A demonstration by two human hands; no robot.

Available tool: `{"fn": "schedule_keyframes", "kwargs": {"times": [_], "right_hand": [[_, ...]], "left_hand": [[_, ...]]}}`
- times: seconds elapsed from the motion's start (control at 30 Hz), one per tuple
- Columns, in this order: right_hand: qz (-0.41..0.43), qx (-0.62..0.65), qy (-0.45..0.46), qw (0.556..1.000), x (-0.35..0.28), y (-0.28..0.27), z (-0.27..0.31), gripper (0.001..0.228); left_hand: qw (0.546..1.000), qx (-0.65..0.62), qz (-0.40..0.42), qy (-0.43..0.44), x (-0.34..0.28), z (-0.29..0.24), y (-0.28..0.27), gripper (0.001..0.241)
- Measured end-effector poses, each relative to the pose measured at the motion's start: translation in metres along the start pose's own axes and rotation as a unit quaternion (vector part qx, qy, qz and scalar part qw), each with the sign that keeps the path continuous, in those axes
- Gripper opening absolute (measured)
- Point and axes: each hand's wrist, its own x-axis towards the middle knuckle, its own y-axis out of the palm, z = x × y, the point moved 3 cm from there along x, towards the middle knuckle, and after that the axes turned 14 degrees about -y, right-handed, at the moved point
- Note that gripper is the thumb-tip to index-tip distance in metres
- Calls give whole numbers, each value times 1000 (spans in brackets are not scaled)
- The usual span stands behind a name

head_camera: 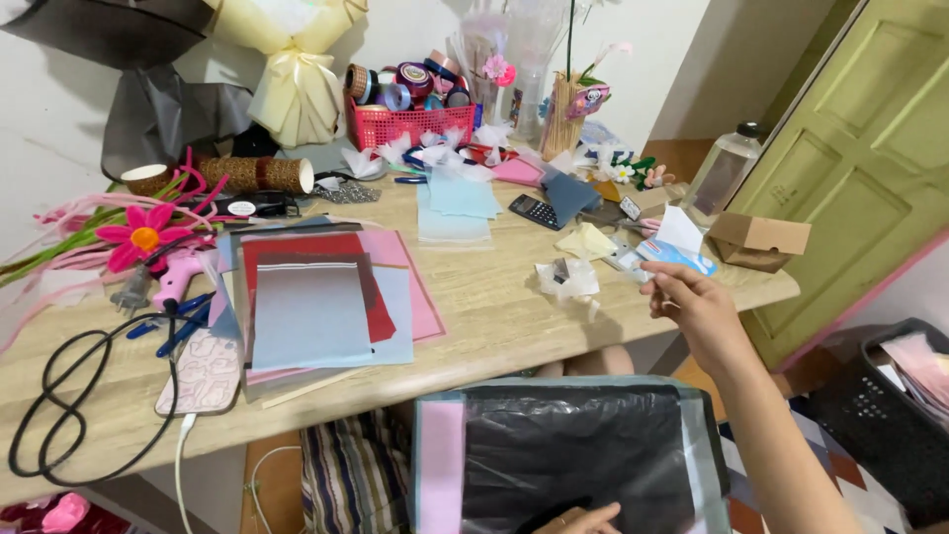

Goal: The person sits on the floor and wraps a rectangular object with black paper, smoothing the surface and folding the edges. They then handle a light blue sheet of paper, placing it on the table and later folding a pink sheet of paper.

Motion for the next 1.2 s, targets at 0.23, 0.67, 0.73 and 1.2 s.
{"fn": "schedule_keyframes", "kwargs": {"times": [0.23,0.67,0.73,1.2], "right_hand": [[36,-221,-30,974,70,59,-9,31],[249,-588,-147,756,89,109,-125,46],[267,-593,-132,748,92,106,-119,56],[155,-493,-126,847,81,116,-97,65]], "left_hand": [[980,-61,-163,93,-49,-64,-64,49],[791,-302,-529,-65,-111,-57,-121,30],[796,-307,-518,-57,-106,-59,-123,30],[929,-166,-321,-74,-106,-67,-111,58]]}}
